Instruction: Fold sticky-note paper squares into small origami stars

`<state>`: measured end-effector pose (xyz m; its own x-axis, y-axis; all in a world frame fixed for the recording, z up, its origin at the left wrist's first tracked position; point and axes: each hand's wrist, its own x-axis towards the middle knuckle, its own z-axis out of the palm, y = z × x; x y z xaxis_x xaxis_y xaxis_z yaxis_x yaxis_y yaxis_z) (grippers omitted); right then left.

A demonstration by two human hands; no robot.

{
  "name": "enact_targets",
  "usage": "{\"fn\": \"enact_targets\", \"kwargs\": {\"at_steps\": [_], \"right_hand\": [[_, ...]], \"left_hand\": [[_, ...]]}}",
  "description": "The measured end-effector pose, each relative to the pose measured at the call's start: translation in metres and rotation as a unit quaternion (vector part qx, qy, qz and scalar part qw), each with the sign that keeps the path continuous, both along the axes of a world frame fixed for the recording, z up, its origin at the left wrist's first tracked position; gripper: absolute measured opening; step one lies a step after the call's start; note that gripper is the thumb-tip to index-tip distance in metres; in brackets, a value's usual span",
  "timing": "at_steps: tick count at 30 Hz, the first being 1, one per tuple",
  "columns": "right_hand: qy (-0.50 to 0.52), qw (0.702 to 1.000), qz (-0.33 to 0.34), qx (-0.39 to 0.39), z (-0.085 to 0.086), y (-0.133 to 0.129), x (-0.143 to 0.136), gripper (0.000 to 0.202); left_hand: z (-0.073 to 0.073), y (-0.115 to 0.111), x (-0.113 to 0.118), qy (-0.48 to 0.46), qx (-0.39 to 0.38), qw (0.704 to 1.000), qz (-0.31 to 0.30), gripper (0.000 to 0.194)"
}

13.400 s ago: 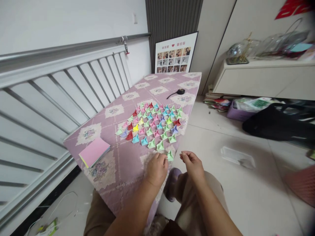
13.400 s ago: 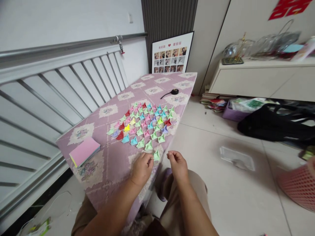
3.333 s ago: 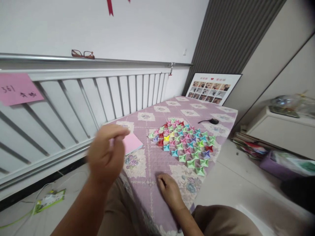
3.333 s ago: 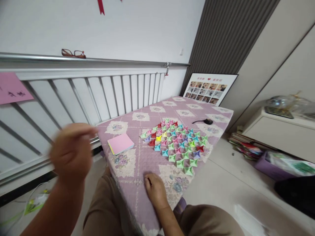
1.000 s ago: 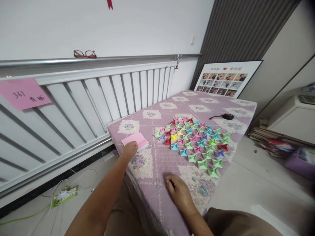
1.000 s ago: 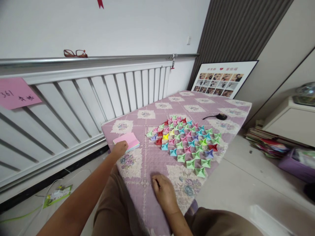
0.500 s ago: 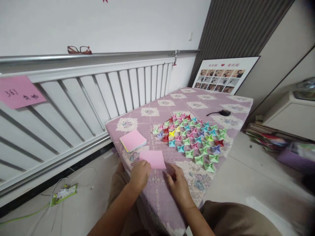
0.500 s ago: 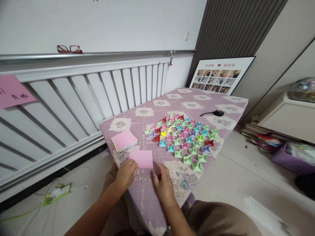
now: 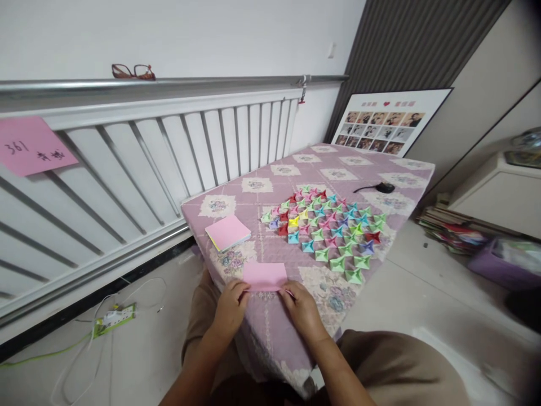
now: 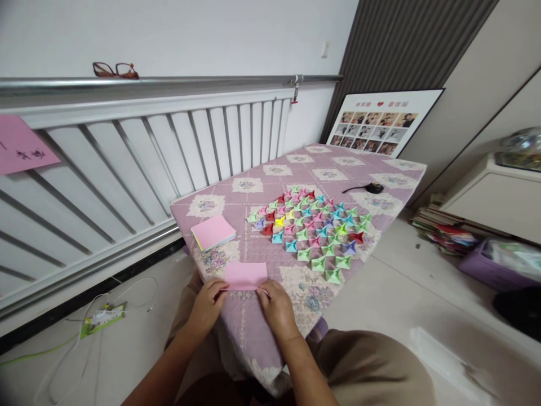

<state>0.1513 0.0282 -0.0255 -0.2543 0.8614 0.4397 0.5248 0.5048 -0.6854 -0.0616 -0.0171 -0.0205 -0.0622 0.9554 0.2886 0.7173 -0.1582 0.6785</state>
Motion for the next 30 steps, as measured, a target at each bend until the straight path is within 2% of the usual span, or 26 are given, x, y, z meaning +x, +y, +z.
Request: {"fn": "enact_targets", "kwargs": {"at_steps": [2,9,15,19,22,27,30], "right_hand": [[-0.003,1.0,-0.006,-0.014,0.002,-0.001,-0.001,0.023],[0.057,0.994,-0.067,-0.071,0.009,-0.004,0.002,0.027],[0.073,0.991,-0.061,-0.099,0.01,-0.005,0.003,0.029],[0.086,0.99,-0.057,-0.091,0.004,-0.003,0.002,0.027],[0.063,0.994,-0.058,-0.063,0.001,-0.002,0.003,0.033],[0.004,1.0,-0.014,-0.015,0.001,0.0,0.004,0.02],[-0.035,0.999,-0.019,-0.016,0.001,-0.001,0.003,0.024]], "left_hand": [[0.003,0.003,-0.002,-0.005,-0.022,1.0,0.003,0.013],[0.007,0.009,0.0,-0.006,-0.063,0.997,0.037,0.02],[0.006,0.007,-0.001,-0.008,-0.046,0.999,-0.018,0.011],[0.007,0.004,0.0,0.003,-0.051,0.998,-0.036,0.013],[0.005,0.0,0.0,-0.01,-0.061,0.998,-0.019,0.012],[0.002,-0.003,-0.003,-0.026,-0.1,0.994,0.022,0.014],[0.003,-0.002,-0.004,-0.031,-0.115,0.992,0.047,0.014]]}}
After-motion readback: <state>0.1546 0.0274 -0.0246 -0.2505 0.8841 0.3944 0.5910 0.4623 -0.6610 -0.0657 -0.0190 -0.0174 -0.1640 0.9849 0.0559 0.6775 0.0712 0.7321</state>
